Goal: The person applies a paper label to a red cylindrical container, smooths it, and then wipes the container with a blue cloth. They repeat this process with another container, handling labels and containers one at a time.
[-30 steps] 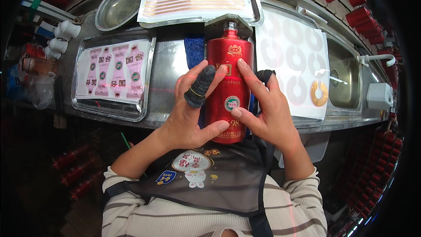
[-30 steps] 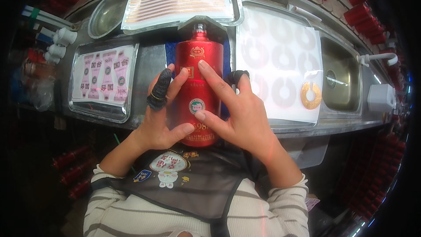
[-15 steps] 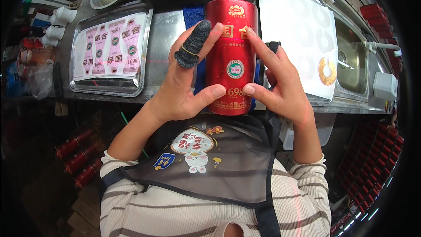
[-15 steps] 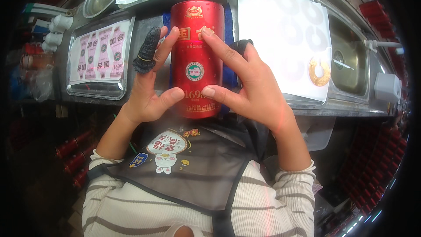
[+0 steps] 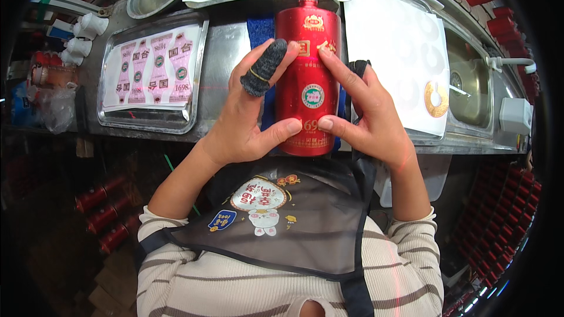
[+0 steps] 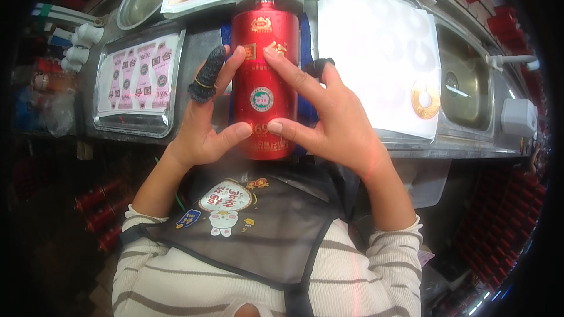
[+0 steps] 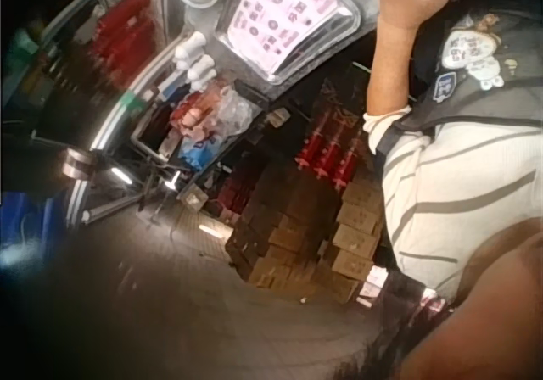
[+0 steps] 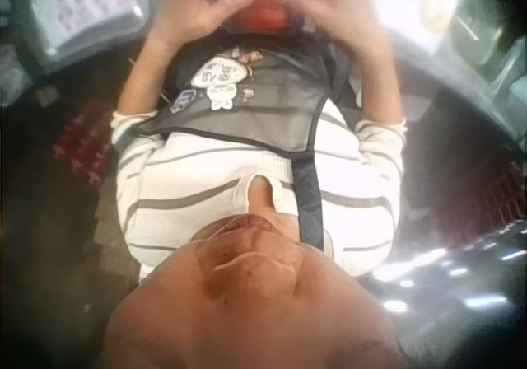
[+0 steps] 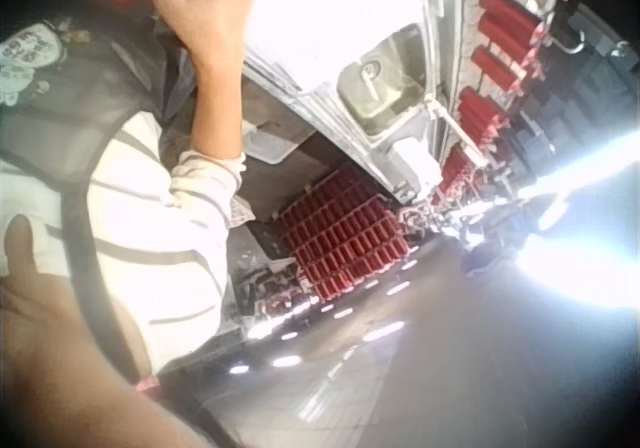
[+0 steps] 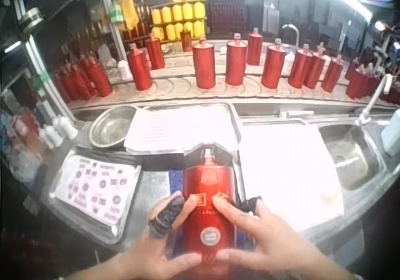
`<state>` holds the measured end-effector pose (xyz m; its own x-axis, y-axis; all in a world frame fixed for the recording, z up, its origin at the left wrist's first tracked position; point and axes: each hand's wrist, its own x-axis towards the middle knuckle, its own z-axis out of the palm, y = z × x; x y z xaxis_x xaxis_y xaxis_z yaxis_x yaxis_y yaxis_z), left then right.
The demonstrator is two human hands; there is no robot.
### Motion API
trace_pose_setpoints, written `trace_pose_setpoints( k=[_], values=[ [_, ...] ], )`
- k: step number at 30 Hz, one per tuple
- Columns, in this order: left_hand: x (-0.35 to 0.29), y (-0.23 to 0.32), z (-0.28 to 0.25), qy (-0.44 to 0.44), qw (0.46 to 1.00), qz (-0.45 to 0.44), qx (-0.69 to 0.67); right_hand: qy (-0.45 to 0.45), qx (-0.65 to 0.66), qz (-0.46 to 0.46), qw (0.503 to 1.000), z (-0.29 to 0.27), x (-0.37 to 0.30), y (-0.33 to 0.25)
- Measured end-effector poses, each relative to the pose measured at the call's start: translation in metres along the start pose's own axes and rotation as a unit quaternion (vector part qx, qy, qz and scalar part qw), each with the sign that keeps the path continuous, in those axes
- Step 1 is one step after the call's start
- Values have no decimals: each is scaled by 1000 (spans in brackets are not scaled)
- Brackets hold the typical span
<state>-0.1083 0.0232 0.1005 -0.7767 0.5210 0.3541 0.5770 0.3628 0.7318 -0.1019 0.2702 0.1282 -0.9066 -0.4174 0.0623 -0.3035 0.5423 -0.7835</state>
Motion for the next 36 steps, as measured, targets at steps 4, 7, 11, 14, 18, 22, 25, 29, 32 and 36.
trace_pose_setpoints(
  k=[4,7,11,14,18,22,25,29,32,36],
  values=[
    [-2,3,0,17,1000,3,14,8,-16,-10,1000,-1,-1,-2],
    [1,8,-2,7,999,-1,38,13,-32,10,999,-1,-1,-4],
    [0,4,4,13,1000,-5,8,9,-47,19,999,1,1,-6],
    [-1,3,4,11,1000,-11,4,-8,-53,34,998,1,3,-8],
    [-1,1,6,19,1000,-7,-16,20,-54,6,998,5,1,-3],
    [0,1,5,15,1000,5,-1,26,-55,-2,998,6,1,-2],
    [1,1,4,16,1000,19,15,33,-44,1,999,3,2,-5],
    [0,2,4,13,999,11,33,18,-52,24,998,0,7,-8],
    [-2,2,5,19,1000,2,15,6,-52,39,998,-2,7,-10],
    [-3,3,4,15,1000,-9,14,39,18,46,998,-3,9,-10]
  ],
)
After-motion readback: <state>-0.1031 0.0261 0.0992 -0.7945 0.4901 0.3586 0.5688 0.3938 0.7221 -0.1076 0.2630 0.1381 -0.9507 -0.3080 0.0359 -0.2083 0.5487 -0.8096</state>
